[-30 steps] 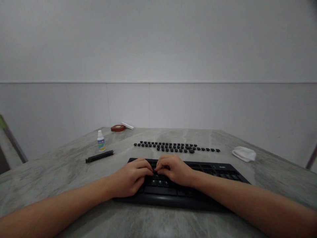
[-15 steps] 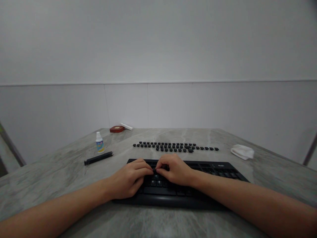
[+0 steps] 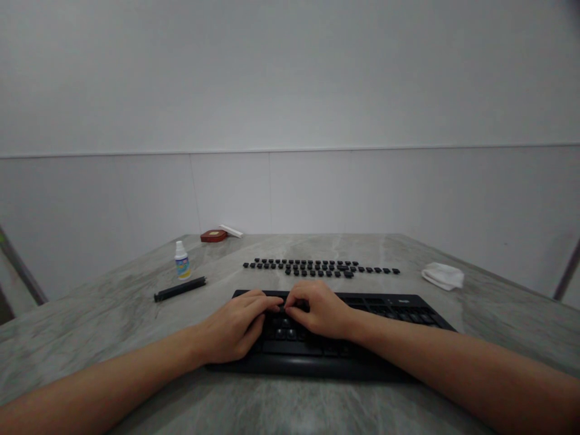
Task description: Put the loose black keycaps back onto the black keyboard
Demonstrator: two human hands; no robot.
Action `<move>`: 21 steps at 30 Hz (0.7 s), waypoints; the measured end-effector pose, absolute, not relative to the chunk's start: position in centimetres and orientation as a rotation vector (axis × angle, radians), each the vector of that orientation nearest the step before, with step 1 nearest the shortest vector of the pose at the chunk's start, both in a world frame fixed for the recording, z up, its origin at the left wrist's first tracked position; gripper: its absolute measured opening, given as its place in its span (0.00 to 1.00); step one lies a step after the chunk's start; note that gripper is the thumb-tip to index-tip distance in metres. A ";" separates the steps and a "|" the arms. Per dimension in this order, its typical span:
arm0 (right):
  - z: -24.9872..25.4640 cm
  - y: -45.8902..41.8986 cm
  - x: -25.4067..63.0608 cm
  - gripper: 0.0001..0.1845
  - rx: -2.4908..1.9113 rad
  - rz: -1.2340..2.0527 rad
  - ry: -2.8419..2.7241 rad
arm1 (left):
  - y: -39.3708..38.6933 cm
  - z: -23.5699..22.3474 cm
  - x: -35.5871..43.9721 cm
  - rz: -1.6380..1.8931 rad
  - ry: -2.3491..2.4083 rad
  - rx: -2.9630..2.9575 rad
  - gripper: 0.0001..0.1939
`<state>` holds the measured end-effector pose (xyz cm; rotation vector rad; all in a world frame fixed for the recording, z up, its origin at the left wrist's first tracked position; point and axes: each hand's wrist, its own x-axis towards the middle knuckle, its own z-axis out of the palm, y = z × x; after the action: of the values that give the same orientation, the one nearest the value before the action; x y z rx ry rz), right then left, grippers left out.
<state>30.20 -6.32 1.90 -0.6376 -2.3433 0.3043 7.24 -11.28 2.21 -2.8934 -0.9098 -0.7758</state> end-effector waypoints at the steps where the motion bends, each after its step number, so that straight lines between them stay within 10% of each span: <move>1: 1.9 -6.3 30.2 0.05 -0.651 0.311 -2.343 | -11.3 2.2 7.2 -0.770 -0.918 -2.892 0.21; 21: 2.1 -6.3 30.2 0.05 -0.634 0.312 -2.364 | -11.1 1.9 7.1 -0.759 -0.897 -2.895 0.20</move>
<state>30.21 -6.33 2.13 -0.6344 -2.3644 0.3125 7.14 -11.09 1.94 -2.8945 -0.8969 -0.7595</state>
